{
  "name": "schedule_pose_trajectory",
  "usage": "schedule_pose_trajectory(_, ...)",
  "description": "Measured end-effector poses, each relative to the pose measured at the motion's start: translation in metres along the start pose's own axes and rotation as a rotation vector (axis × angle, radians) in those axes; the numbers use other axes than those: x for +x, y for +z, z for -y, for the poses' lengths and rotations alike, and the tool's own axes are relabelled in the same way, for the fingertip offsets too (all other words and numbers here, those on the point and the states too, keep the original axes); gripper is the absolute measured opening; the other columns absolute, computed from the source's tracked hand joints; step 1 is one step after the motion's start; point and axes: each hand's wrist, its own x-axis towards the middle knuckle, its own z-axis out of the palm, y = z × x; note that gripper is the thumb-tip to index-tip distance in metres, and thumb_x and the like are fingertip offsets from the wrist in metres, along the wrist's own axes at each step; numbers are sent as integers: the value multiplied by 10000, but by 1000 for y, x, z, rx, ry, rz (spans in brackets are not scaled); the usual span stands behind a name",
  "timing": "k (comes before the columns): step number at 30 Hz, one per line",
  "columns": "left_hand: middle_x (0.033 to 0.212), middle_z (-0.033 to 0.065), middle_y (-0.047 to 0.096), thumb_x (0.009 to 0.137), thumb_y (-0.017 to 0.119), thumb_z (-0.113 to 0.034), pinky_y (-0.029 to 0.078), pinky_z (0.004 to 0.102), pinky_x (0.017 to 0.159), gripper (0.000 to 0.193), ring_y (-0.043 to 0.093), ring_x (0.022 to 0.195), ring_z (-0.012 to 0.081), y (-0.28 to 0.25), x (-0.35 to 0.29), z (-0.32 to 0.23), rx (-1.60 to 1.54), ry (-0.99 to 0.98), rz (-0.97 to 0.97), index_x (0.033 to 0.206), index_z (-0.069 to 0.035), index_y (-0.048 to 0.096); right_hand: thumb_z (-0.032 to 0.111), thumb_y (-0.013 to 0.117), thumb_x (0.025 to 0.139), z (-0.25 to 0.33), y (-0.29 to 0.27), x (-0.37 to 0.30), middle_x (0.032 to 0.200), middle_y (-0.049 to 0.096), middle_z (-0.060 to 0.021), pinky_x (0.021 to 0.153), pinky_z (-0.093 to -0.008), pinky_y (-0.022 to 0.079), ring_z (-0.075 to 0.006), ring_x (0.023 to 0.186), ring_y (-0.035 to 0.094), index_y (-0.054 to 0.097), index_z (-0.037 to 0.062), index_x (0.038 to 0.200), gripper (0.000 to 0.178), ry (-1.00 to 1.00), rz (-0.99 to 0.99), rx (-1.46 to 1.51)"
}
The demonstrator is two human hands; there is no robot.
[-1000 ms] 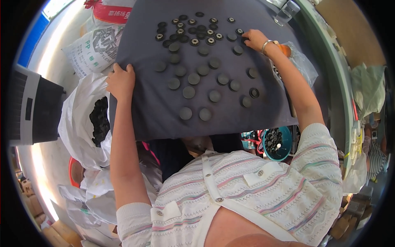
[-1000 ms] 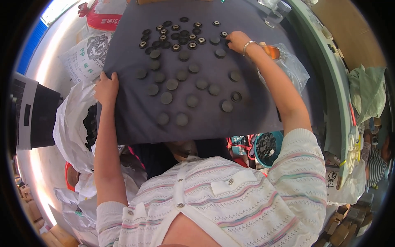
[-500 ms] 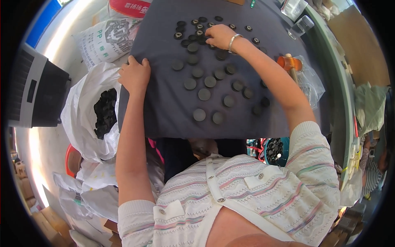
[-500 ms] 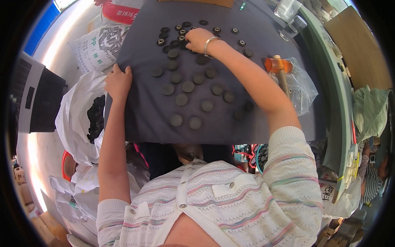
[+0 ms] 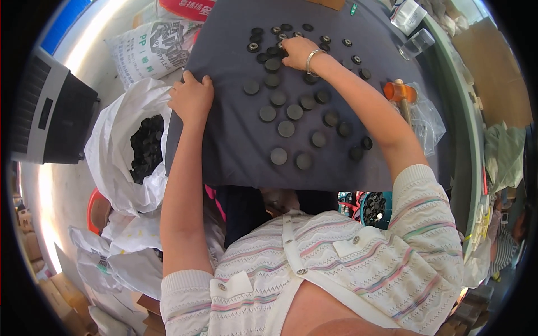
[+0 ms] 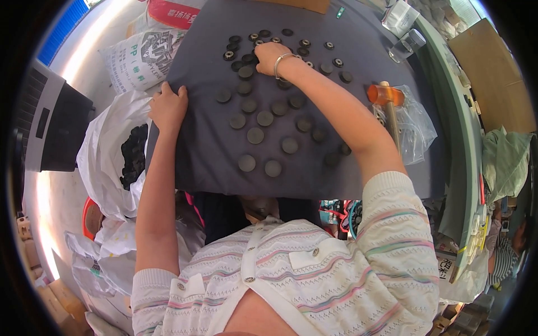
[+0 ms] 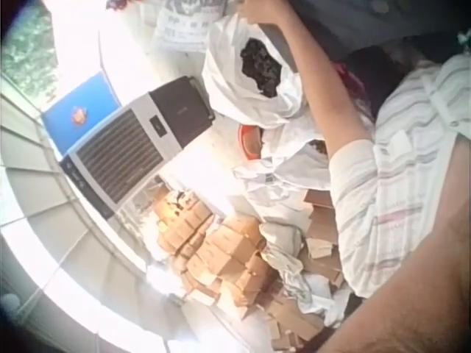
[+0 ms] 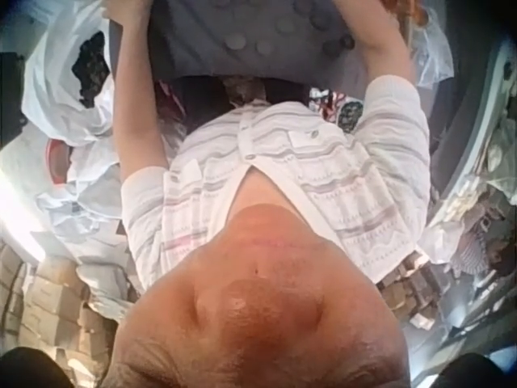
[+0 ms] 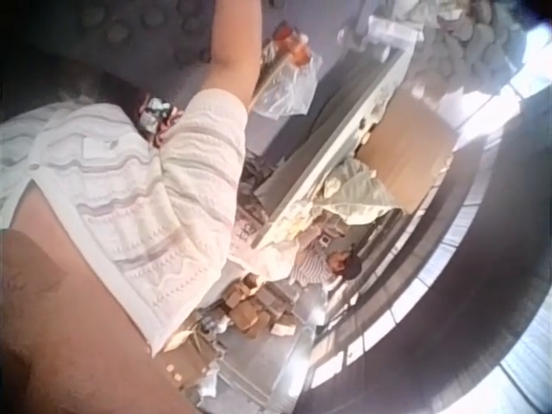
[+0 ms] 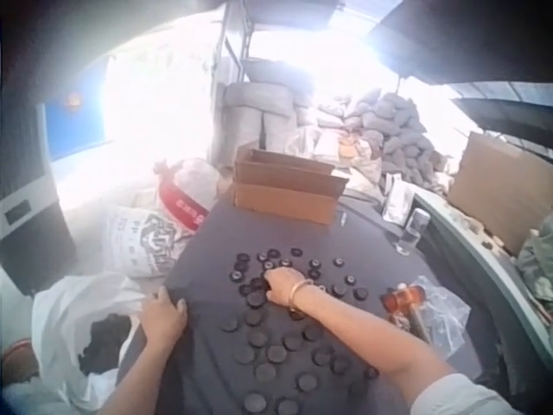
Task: The person assembles small plastic components by hand at a workstation table, using a rubber mallet to tap them together.
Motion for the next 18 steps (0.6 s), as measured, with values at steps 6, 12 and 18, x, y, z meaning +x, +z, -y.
schedule_pose_trajectory(6, 1164, 227, 569, 846, 538, -426, 386, 552, 913, 534, 511, 1134, 389, -3, -1, 0, -4, -5, 17, 1220, -45, 543, 182, 655, 792, 2, 4, 8, 1001, 666, -210, 873, -419, 507, -337, 996, 631, 661, -14, 1002, 288, -5, -19, -11)
schedule_pose_trajectory(12, 1162, 223, 568, 846, 539, -432, 383, 548, 916, 540, 511, 1132, 387, -2, -1, 1, 3, -12, 14, 1225, -47, 543, 229, 653, 747, 2, 8, 13, 947, 680, -176, 866, -401, 504, -327, 941, 643, 670, 17, 970, 309, -103, -287, 193)
schedule_pose_trajectory(18, 1152, 222, 571, 837, 546, -416, 392, 538, 903, 536, 517, 1113, 383, -2, -2, 1, -26, 4, -4, 1225, -45, 545, 166, 644, 719, 62, 12, 38, 838, 670, -144, 697, -362, 507, -296, 756, 639, 635, 12, 948, 276, -331, -375, 540)
